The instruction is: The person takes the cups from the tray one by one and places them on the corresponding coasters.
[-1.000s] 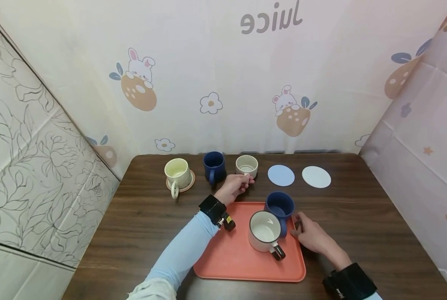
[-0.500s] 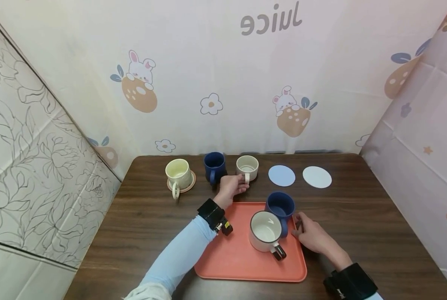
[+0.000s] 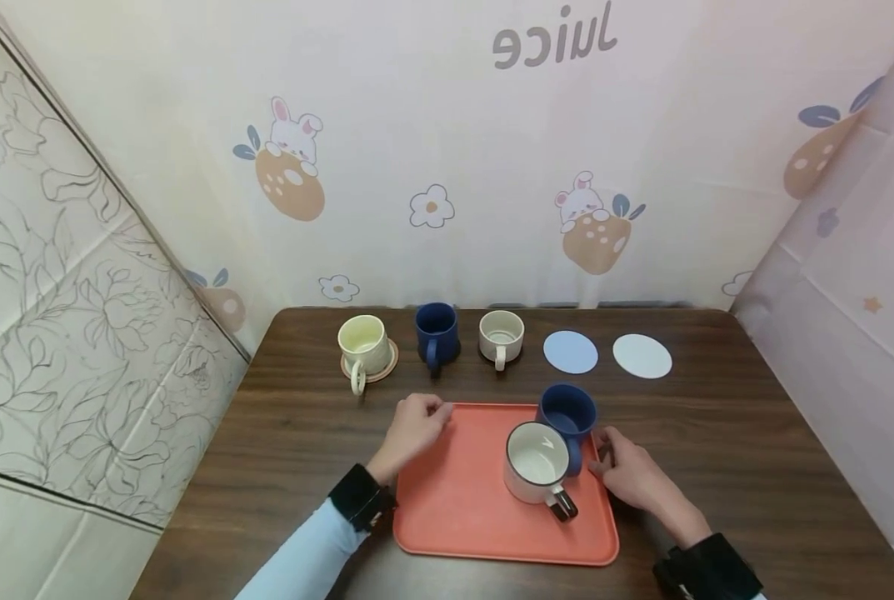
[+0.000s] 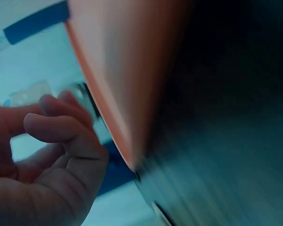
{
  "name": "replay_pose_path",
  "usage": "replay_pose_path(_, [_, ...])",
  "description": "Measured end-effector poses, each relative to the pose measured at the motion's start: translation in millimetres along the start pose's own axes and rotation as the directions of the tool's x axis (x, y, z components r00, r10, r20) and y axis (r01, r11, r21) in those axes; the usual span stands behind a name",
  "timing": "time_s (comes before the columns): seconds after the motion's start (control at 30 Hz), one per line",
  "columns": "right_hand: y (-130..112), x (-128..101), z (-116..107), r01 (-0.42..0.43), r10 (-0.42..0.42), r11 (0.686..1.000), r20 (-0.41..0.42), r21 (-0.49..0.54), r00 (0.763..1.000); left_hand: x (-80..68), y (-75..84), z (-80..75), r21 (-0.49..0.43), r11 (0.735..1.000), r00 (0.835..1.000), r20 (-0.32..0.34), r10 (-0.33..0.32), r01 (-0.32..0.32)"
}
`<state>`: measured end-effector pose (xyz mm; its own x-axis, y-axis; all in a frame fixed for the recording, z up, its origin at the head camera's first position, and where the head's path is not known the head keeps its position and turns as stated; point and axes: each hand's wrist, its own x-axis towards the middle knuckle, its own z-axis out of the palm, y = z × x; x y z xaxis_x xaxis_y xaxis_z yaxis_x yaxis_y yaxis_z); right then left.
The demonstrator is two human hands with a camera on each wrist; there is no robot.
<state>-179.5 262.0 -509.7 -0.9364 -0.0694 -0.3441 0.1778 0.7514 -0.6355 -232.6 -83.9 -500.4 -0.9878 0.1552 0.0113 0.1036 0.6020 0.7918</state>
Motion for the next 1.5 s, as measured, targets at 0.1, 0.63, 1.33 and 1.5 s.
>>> replay_pose_path(0.1, [-1.5,-2.3,1.2,-0.001,0.001,1.0,-0.017,-0.014,1.0,-16.6,-16.5,-13.0,0.089,0.996,0.999,0.047,0.0,-0.004])
replay_pose_path(0.63, [-28.9,-43.1,3.9,0.14,-0.122,0.986,-0.178,0.095,0.976,-56.4,-45.1,-31.0,0.161,0.983,0.994,0.041,-0.098,0.091])
replay_pose_path(1.33, [-33.1,-49.1,11.8,0.118,-0.084,0.976,-0.181,0.185,0.98,-59.5,-34.8,-31.7,0.219,0.967,0.972,0.166,-0.168,0.13])
replay_pose_path(1.5, [-29.8,-51.4,8.8,0.086,-0.05,0.975,-0.177,0.205,0.983,-59.7,-34.9,-32.3,0.201,0.97,0.971,0.165,-0.174,0.14])
